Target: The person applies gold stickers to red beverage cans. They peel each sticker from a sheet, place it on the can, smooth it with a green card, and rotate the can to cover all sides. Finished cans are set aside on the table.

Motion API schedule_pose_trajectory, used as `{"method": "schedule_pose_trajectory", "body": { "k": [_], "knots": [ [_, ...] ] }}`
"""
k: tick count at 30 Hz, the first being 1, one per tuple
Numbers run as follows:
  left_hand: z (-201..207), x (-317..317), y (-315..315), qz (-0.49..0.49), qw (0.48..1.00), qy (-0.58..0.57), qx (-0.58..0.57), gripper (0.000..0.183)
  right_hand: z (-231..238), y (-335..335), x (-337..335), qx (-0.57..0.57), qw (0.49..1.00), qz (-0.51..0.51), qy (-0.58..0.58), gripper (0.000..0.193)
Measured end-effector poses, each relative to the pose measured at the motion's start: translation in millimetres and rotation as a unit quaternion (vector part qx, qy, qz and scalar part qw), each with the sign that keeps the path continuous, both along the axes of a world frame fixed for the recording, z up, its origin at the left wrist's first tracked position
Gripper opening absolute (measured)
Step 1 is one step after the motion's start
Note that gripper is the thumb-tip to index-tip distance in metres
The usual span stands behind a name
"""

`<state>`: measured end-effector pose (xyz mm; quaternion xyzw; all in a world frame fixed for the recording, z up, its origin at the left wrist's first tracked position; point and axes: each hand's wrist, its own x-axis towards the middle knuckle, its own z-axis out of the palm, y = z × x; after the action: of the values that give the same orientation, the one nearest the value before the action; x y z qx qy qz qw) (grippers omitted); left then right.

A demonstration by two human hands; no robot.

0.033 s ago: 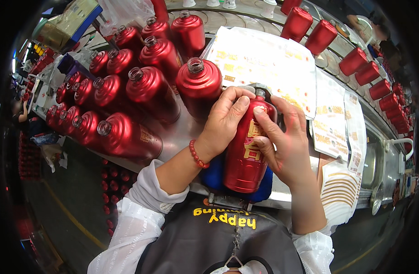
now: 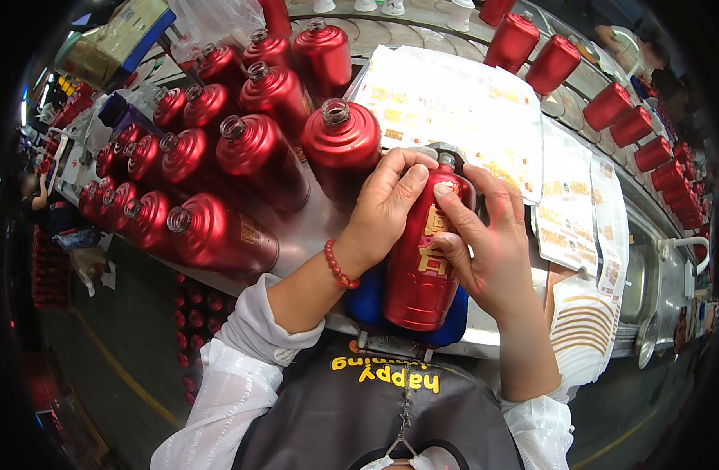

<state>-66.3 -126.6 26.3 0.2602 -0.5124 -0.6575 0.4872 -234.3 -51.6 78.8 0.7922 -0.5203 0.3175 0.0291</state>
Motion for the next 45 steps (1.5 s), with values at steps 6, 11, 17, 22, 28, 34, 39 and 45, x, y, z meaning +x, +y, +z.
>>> {"method": "schedule_pose_trajectory", "body": {
  "k": [6,11,17,22,28,34,39,45],
  "knots": [
    [2,3,-2,-0.027,0.999,-0.038,0.004,0.025,-6,2,-15,0.012,0.995,-0.039,-0.090,0.045],
    [8,-1,-8,0.015,0.990,-0.128,-0.065,0.028,9,-5,-33,0.206,0.861,0.019,-0.465,0.035],
    [11,-3,-10,0.013,0.985,-0.156,-0.079,0.023,6,-27,-53,0.299,0.848,-0.002,-0.438,0.021],
    [5,2,-10,-0.023,0.997,-0.077,-0.002,0.024,10,-31,-50,0.349,0.807,0.037,-0.475,0.019],
    [10,5,-8,-0.035,0.995,-0.084,-0.032,0.028,8,-36,-53,0.348,0.795,0.040,-0.495,0.019],
    [15,1,-8,-0.002,0.984,-0.152,-0.092,0.029,8,-38,-44,0.351,0.788,0.072,-0.501,0.023],
    [17,-6,-5,0.040,0.987,-0.125,-0.090,0.025,9,-34,-45,0.353,0.777,0.077,-0.515,0.021],
    [19,-3,-5,0.008,0.988,-0.143,-0.065,0.027,3,-29,-49,0.352,0.760,0.053,-0.544,0.022]
  ]
}}
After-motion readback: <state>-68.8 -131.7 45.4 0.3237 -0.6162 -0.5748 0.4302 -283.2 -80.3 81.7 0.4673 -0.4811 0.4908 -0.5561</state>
